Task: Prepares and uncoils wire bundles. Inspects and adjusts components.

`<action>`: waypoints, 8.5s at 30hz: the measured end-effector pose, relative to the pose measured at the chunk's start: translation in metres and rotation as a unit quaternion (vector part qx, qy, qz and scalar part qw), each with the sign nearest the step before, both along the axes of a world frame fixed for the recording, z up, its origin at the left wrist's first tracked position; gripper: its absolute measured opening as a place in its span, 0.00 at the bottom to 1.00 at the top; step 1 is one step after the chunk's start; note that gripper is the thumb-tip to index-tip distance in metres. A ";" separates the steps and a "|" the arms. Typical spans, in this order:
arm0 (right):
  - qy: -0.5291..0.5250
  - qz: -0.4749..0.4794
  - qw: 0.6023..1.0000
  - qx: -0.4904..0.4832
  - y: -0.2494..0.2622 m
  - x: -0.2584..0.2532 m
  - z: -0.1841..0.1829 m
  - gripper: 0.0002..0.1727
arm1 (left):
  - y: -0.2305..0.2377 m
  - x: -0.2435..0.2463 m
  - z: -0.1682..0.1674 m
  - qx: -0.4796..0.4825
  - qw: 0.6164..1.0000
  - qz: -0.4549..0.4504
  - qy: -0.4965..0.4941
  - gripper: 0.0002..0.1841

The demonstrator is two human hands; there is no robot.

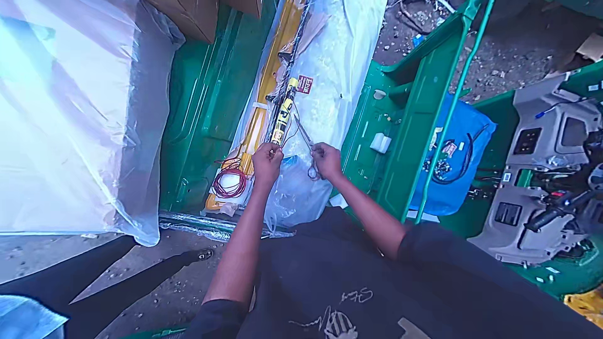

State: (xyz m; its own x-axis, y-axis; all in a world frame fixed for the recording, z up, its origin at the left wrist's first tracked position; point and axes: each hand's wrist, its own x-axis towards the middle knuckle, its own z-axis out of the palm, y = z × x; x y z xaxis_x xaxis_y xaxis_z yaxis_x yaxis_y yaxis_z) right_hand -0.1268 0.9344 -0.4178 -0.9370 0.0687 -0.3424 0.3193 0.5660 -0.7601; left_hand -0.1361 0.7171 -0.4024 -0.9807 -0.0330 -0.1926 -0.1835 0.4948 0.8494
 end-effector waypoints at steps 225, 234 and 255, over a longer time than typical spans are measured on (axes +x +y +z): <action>-0.317 0.222 0.579 -0.717 -0.091 0.153 0.161 0.49 | -0.157 0.185 0.272 0.395 0.905 0.157 0.034 0.11; -0.244 0.147 0.627 -0.725 -0.077 0.136 0.178 0.51 | -0.230 0.268 0.213 0.434 0.869 0.228 0.064 0.08; -0.087 0.143 0.754 -0.634 -0.058 0.209 0.247 0.14 | -0.271 0.268 0.077 -0.146 0.971 0.189 0.024 0.14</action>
State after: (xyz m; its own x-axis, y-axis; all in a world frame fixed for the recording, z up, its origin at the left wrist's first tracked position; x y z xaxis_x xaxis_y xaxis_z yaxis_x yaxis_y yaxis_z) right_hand 0.0826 0.8759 -0.1709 -0.7840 -0.6153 -0.0820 0.4801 -0.5172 -0.7086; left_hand 0.1315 0.4459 -0.3254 -0.8951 -0.4396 -0.0751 -0.3633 0.6211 0.6944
